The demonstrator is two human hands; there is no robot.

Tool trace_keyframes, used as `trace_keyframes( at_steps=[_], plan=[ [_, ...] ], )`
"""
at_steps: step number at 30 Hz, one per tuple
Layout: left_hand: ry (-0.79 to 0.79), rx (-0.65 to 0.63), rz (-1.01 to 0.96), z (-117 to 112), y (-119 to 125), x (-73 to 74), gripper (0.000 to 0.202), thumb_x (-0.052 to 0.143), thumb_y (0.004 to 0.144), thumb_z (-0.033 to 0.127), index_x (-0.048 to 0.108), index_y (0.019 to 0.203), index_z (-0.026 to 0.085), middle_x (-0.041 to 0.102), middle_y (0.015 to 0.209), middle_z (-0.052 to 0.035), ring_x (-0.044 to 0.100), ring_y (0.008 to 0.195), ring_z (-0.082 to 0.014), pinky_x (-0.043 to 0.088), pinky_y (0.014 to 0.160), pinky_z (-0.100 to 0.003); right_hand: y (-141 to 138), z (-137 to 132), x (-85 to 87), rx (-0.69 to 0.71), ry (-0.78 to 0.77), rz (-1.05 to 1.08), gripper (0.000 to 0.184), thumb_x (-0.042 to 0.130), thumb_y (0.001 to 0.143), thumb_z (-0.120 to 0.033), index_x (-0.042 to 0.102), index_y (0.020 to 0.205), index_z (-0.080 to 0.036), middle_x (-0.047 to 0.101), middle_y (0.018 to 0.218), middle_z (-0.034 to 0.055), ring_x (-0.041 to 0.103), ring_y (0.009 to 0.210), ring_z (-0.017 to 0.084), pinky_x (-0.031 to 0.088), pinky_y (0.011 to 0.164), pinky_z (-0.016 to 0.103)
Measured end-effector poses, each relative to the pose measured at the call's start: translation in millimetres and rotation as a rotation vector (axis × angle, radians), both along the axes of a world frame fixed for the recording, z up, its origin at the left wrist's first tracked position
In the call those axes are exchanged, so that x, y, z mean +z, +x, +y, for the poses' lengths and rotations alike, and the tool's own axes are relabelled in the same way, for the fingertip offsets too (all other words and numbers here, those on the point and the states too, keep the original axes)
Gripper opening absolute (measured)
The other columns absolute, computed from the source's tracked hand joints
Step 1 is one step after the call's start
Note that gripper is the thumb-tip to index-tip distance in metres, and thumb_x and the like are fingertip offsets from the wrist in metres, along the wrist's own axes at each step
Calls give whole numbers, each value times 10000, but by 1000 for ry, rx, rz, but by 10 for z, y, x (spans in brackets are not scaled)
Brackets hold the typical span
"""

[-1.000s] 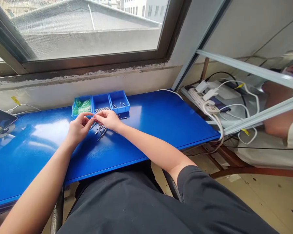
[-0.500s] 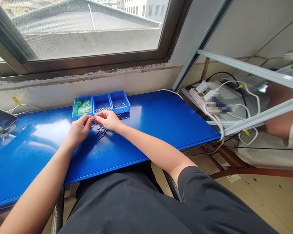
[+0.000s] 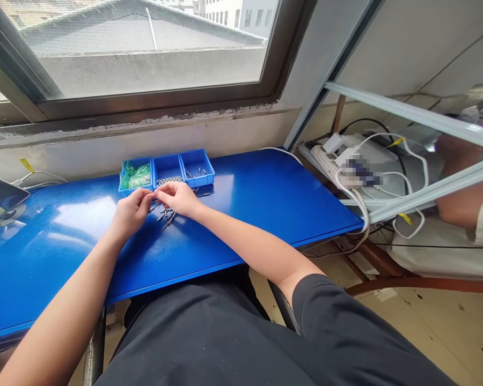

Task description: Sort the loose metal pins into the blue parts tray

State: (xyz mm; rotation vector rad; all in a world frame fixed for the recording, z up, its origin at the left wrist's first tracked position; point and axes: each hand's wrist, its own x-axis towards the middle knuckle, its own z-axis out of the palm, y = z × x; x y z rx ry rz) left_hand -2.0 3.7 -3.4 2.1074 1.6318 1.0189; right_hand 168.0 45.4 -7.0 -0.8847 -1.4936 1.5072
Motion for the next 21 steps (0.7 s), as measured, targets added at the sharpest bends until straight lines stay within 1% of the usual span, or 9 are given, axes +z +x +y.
trace_keyframes(
  at_steps=[3, 8, 13, 16, 19, 21],
  plan=[
    [-8, 0, -12, -6, 6, 7, 317, 443, 955, 449, 612, 913, 184, 573, 617, 21, 499, 534, -119, 398, 562, -247, -5, -8, 6, -20, 2, 7, 232, 747, 787, -305, 664, 899, -120, 699, 788, 32, 593, 617, 83, 548, 634, 235],
    [-10, -14, -64, -27, 41, 20, 275, 533, 919, 423, 595, 1066, 200, 487, 564, 61, 433, 481, -103, 359, 522, -232, 3, -15, 36, -56, -9, 52, 209, 743, 786, -298, 656, 855, -121, 702, 784, 31, 587, 607, 73, 545, 613, 214],
    [10, -13, -79, -26, 42, 14, 204, 525, 919, 382, 595, 986, 203, 458, 544, 65, 401, 459, -98, 341, 508, -233, 9, -13, 29, -59, 19, 25, 232, 745, 783, -328, 658, 845, -122, 697, 770, 31, 586, 609, 81, 535, 615, 224],
    [-3, -4, -44, -18, 26, 14, 225, 488, 937, 397, 592, 938, 197, 509, 564, 46, 459, 491, -112, 369, 529, -240, 1, -18, 17, -47, 30, 14, 211, 737, 788, -304, 663, 860, -120, 697, 782, 34, 597, 628, 86, 534, 624, 227],
    [-16, -4, -8, -16, 15, 19, 288, 419, 969, 415, 587, 893, 193, 567, 604, 23, 514, 533, -124, 406, 569, -250, -15, -23, 11, -39, 26, 26, 195, 739, 781, -273, 665, 877, -120, 699, 792, 35, 603, 634, 86, 528, 604, 218],
    [-26, -3, -16, -20, 17, 22, 311, 401, 977, 428, 589, 907, 191, 575, 612, 19, 521, 538, -126, 411, 573, -252, -22, -23, 12, -45, 19, 45, 187, 737, 780, -255, 666, 886, -118, 701, 805, 39, 616, 656, 92, 529, 603, 216]
  ],
)
